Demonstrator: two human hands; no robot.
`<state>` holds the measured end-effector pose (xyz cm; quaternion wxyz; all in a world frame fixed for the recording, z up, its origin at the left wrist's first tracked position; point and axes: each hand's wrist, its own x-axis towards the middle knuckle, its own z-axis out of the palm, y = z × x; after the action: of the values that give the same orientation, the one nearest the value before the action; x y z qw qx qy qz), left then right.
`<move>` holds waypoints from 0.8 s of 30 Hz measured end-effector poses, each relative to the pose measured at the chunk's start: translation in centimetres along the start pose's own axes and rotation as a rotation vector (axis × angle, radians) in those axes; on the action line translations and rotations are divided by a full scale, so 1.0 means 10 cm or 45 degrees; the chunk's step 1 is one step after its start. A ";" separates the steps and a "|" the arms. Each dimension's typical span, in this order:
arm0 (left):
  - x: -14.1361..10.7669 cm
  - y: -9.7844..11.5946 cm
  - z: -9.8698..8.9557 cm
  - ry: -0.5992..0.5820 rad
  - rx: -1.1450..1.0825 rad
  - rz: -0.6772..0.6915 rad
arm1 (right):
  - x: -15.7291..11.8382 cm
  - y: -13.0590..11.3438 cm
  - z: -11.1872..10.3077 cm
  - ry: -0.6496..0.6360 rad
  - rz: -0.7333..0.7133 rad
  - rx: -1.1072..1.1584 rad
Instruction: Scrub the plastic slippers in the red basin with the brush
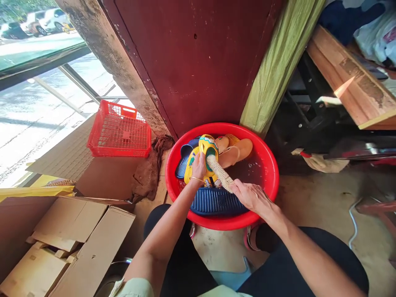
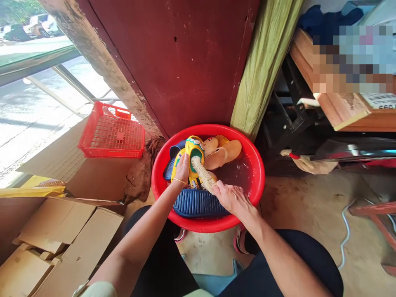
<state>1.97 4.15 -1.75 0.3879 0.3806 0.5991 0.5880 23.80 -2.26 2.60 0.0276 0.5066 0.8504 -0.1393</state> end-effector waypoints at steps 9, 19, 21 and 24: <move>-0.37 -0.18 0.12 -0.164 0.393 -0.035 | 0.37 -0.13 0.03 0.018 0.205 -0.176; 0.00 -0.09 -0.07 0.010 0.352 0.048 | -0.11 -0.21 0.10 -0.034 0.075 -0.080; -0.10 -0.10 -0.02 -0.081 0.378 0.055 | 0.02 -0.16 0.05 -0.035 0.186 -0.152; -0.21 -0.12 0.00 -0.143 0.376 0.046 | 0.17 -0.17 -0.05 -0.050 0.220 -0.136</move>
<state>2.85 2.23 -2.95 0.3498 0.4764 0.6497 0.4782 21.57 -1.41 3.09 0.0832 0.5729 0.8091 -0.1007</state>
